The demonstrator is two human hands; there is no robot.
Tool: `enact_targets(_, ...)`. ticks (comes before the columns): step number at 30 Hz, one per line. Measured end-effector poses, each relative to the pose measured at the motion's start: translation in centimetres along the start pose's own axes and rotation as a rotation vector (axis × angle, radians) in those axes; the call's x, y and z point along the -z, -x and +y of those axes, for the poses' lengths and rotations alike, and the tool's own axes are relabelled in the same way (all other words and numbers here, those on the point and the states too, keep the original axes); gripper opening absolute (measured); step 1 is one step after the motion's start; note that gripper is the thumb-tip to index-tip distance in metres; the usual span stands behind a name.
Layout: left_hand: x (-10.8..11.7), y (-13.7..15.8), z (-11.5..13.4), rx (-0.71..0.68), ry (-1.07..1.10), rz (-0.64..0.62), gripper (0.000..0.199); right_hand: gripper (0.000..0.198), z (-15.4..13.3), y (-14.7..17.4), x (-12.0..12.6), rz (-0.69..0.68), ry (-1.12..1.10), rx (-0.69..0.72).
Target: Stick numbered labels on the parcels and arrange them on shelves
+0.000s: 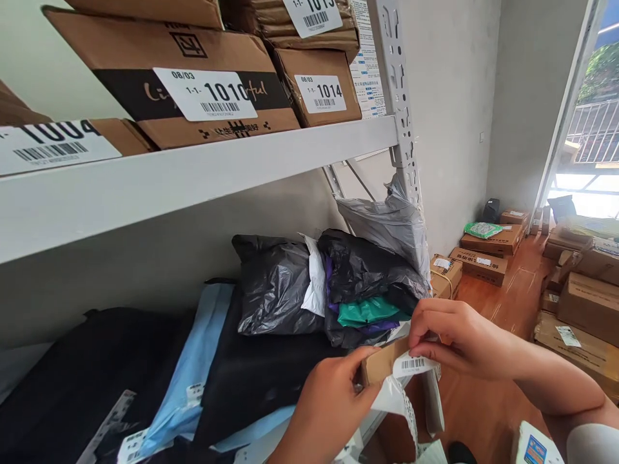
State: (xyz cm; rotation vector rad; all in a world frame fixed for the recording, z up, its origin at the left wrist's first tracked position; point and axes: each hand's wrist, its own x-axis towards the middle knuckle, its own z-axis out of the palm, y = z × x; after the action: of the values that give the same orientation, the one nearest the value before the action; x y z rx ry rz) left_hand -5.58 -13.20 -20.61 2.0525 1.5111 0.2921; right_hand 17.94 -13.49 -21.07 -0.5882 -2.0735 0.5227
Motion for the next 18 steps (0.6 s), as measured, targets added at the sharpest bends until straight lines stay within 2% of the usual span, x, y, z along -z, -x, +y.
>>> enact_targets(7,-0.3,-0.4,-0.3,-0.02,0.019,0.016,0.034,0.015,0.8,-0.5,-0.2,-0.069,0.098,-0.003)
enact_targets(11,-0.5,-0.6,-0.8,-0.025,-0.016,0.063,0.04,0.02,1.0,-0.4,-0.6,-0.064,0.332,-0.02)
enact_targets(13,-0.5,-0.7,-1.1,-0.019,-0.031,0.073,0.043,0.031,1.1,-0.3,-0.8,0.004,0.504,-0.02)
enact_targets(15,-0.5,-0.9,-1.5,-0.011,-0.042,0.075,0.045,0.047,1.4,-0.2,-0.9,0.151,0.648,0.024)
enact_targets(16,-0.5,-1.0,-1.6,-0.012,-0.044,0.075,0.044,0.047,1.5,-0.2,-0.9,0.21,0.684,0.077)
enact_targets(18,-0.6,-1.1,-1.7,-0.024,-0.039,0.08,0.041,0.03,1.9,-0.3,-0.9,0.219,0.666,0.24)
